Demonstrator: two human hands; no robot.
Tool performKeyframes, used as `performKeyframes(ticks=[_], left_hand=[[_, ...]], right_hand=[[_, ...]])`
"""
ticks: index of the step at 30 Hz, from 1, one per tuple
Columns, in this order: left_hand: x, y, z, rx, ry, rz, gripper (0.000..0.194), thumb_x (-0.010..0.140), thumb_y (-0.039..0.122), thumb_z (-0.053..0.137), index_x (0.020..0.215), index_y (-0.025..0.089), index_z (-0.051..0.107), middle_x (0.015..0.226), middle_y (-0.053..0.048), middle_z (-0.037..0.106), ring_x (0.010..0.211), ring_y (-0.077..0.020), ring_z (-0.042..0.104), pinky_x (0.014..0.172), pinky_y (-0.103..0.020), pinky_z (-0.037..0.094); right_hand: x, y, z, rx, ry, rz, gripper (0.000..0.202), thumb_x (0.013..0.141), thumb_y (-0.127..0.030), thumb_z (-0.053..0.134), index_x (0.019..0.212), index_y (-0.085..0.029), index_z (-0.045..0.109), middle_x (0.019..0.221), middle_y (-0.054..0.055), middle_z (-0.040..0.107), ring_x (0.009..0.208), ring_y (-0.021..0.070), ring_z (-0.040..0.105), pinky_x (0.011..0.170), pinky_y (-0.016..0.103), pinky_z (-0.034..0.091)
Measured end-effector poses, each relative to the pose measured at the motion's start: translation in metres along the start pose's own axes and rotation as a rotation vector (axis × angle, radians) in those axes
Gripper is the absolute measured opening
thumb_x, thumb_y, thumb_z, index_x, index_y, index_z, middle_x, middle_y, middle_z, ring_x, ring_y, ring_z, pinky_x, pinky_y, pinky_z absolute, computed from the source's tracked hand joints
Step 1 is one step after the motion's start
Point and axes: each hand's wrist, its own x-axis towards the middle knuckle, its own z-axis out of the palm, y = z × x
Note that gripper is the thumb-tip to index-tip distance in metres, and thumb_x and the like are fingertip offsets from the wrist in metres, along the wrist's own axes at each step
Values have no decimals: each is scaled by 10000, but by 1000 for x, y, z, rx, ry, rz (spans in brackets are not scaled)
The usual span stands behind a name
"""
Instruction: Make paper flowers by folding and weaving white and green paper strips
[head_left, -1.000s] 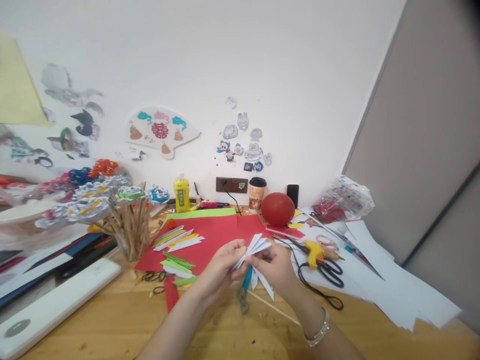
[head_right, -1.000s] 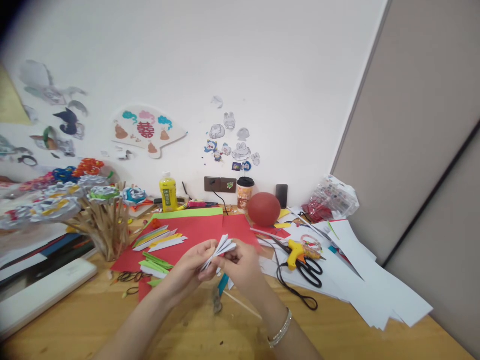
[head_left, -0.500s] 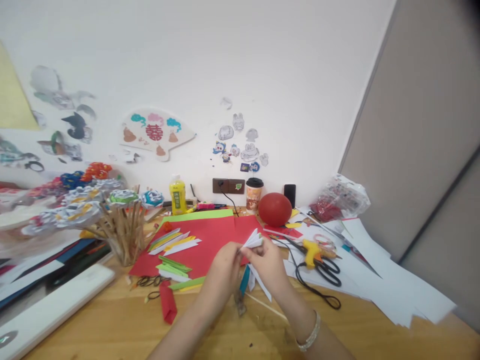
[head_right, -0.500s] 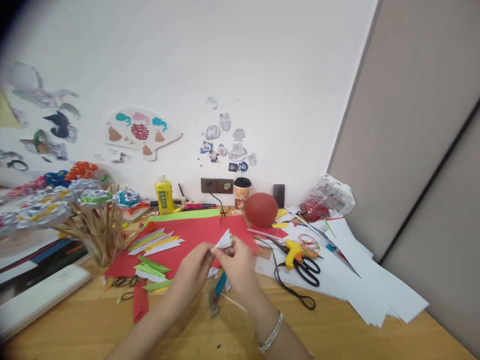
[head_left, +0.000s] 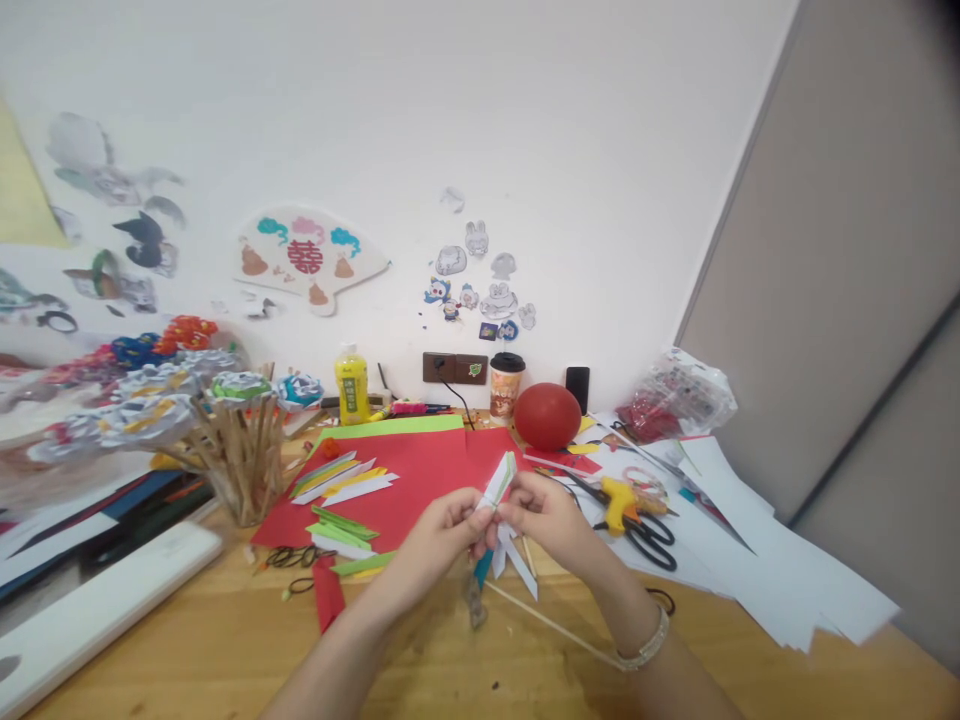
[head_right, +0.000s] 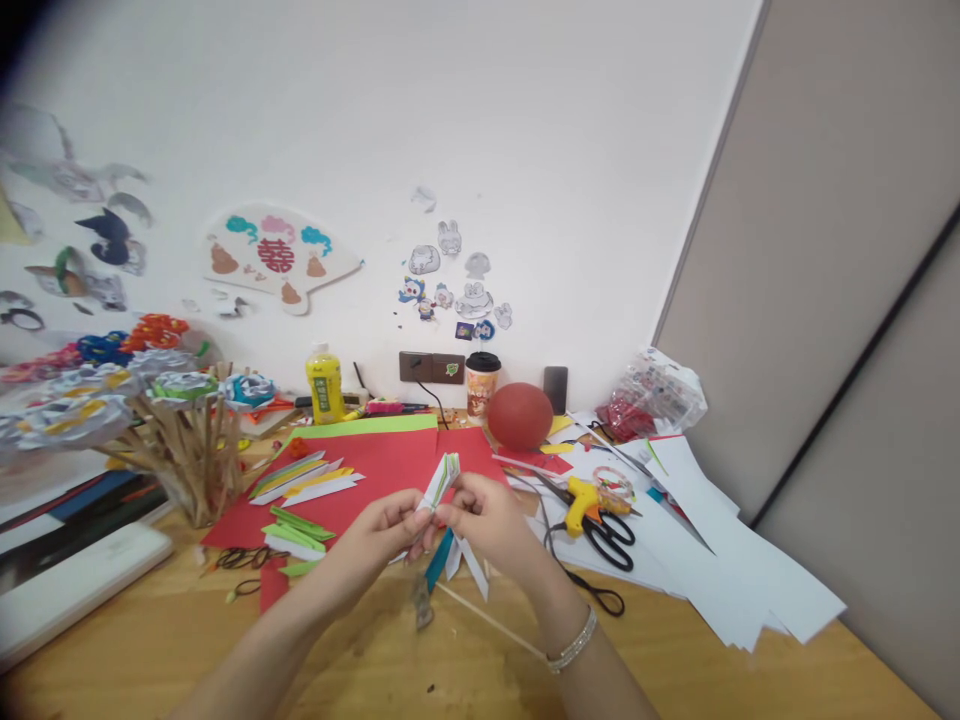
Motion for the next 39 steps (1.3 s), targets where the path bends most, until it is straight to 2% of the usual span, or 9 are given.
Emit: performKeyframes(ticks=[6, 9, 12, 17, 20, 24, 30, 34, 39], left_hand=[[-7, -6, 3, -304, -308, -161, 256, 742, 376, 570, 752, 122, 544, 550, -1, 510, 421, -52, 384, 414, -180, 245], [-8, -9, 3, -358, -360, -220, 293, 726, 411, 575, 801, 131, 533, 540, 6, 509, 397, -50, 369, 404, -180, 239], [-6, -6, 2, -147, -303, -155, 330, 782, 449, 480, 777, 126, 546, 613, -23, 542, 484, -80, 441, 494, -208, 342], [-3, 1, 4, 481, 50, 73, 292, 822, 387, 420, 758, 155, 585, 670, -14, 558, 616, -119, 481, 592, -215, 372], [-2, 0, 6, 670, 148, 151, 258, 823, 337, 419, 756, 170, 603, 719, -21, 611, 664, -136, 521, 634, -221, 384], [-2, -1, 6, 711, 173, 184, 218, 798, 324, 464, 811, 177, 625, 767, -22, 645, 682, -137, 542, 647, -216, 392], [1, -1, -4, 775, 93, 111, 317, 803, 363, 439, 624, 149, 590, 546, 14, 545, 514, -104, 447, 509, -194, 328], [1, -3, -1, 809, 137, 126, 283, 813, 347, 422, 695, 163, 603, 634, -10, 593, 584, -125, 496, 567, -207, 348], [1, -6, 6, 688, 193, 100, 323, 808, 379, 422, 609, 159, 549, 559, 10, 534, 539, -114, 445, 527, -205, 335]], right_hand=[[-7, -4, -7, 216, -217, 15, 343, 598, -407, 702, 807, -144, 630, 660, -1, 601, 606, 121, 547, 579, 240, 427], [-9, -2, -4, 277, -189, 9, 306, 562, -377, 735, 718, -139, 621, 650, 1, 600, 618, 128, 555, 606, 248, 434], [-6, 3, 0, 279, -98, -11, 283, 563, -362, 739, 633, -135, 586, 580, -10, 574, 567, 120, 533, 564, 237, 421], [1, 15, 3, 305, 145, 33, 297, 571, -361, 733, 672, -136, 566, 539, -34, 533, 476, 81, 458, 462, 199, 353], [2, 20, 5, 326, 215, 73, 300, 603, -380, 707, 678, -134, 552, 516, -46, 512, 433, 56, 406, 430, 183, 307], [2, 21, 8, 312, 215, 128, 328, 598, -412, 698, 647, -133, 534, 458, -57, 485, 391, 48, 383, 396, 177, 264], [1, 22, 8, 282, 92, 181, 332, 622, -430, 670, 624, -133, 520, 422, -47, 499, 352, 44, 371, 366, 171, 240], [0, 22, 6, 217, 78, 191, 324, 651, -428, 647, 621, -132, 519, 428, -46, 497, 349, 41, 369, 363, 166, 244], [-1, 26, 7, 247, 71, 150, 327, 658, -431, 646, 639, -133, 513, 439, -50, 493, 363, 46, 392, 368, 162, 271]])
